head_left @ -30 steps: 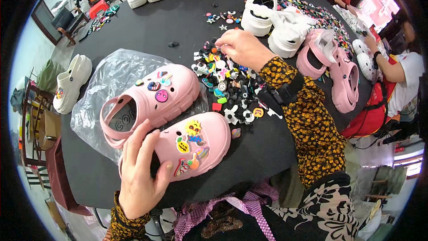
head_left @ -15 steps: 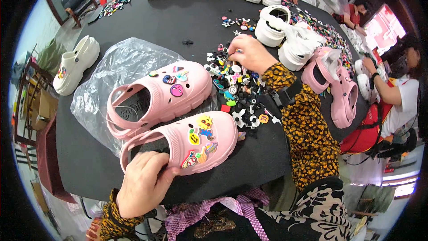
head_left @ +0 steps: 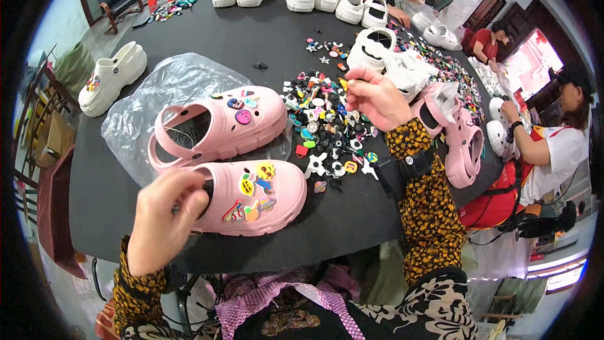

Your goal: Apply decorative charms to rubber clogs.

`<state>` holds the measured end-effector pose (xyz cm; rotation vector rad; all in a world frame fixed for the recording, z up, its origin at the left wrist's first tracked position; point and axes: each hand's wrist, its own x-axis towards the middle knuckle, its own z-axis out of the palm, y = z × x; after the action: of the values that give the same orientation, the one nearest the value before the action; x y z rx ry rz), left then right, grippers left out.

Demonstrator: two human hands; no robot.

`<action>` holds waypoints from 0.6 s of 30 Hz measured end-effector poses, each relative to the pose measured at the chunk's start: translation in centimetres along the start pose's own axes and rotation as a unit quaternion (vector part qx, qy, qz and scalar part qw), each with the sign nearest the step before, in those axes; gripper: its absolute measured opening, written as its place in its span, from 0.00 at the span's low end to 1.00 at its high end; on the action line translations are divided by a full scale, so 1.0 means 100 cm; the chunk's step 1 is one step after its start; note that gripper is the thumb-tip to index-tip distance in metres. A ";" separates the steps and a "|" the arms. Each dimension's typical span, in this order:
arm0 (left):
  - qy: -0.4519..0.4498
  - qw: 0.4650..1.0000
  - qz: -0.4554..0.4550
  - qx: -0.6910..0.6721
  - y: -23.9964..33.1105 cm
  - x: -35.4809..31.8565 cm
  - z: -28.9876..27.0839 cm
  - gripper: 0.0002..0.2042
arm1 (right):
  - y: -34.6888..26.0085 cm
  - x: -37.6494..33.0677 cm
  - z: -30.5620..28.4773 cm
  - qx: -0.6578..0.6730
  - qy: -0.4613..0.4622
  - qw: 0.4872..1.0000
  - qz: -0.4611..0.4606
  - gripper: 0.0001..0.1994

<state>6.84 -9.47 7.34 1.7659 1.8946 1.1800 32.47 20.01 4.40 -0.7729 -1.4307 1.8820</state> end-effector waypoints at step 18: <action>-0.098 0.986 -0.137 0.021 -0.056 0.072 -0.015 0.19 | 0.010 -0.036 0.128 -0.223 -0.123 0.961 -0.110 0.09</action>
<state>0.50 -2.79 6.42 1.5177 1.9774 0.8425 24.63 9.43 6.66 -0.5598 -2.0505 1.5419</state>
